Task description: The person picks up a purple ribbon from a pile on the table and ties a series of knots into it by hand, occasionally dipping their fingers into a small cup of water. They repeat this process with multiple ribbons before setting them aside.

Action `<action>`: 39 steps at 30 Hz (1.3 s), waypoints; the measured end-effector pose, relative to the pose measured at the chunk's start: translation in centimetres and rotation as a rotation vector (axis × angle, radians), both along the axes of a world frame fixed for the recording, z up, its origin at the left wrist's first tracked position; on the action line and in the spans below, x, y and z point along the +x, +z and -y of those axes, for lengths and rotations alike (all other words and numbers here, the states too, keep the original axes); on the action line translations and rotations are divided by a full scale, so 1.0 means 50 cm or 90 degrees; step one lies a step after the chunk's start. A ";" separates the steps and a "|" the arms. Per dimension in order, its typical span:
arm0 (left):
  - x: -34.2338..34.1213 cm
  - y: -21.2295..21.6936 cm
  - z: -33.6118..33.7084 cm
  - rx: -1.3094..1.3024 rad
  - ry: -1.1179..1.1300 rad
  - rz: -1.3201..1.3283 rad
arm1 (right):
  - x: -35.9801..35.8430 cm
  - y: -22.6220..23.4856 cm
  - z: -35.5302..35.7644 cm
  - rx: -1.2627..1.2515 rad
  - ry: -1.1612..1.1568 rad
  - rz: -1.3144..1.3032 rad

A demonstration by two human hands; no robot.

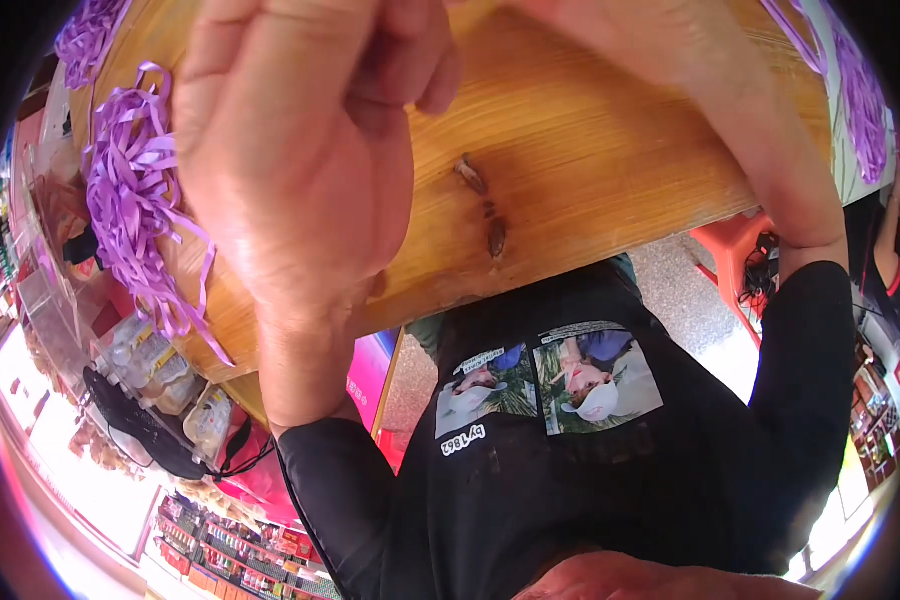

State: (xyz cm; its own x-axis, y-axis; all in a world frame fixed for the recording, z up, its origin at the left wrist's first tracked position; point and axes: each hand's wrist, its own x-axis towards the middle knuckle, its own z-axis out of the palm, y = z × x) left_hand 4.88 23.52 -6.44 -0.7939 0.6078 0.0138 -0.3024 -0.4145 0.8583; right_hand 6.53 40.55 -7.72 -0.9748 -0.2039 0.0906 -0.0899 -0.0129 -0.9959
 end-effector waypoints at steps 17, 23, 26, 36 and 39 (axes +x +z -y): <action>-0.127 0.040 0.278 0.299 0.123 -0.036 | 0.043 0.068 -0.061 0.186 -0.138 0.293; -0.123 -0.021 0.347 -0.051 0.501 -0.218 | 0.032 0.026 -0.076 0.272 -0.134 0.219; -0.124 -0.034 0.324 -0.973 0.923 -0.576 | 0.028 0.013 -0.069 0.222 -0.055 0.098; 0.013 -0.074 0.030 -0.337 0.219 -0.486 | 0.019 0.064 -0.005 0.288 -0.041 -0.120; 0.017 -0.048 0.014 -0.199 0.083 -0.032 | 0.030 0.062 -0.009 0.099 -0.111 -0.038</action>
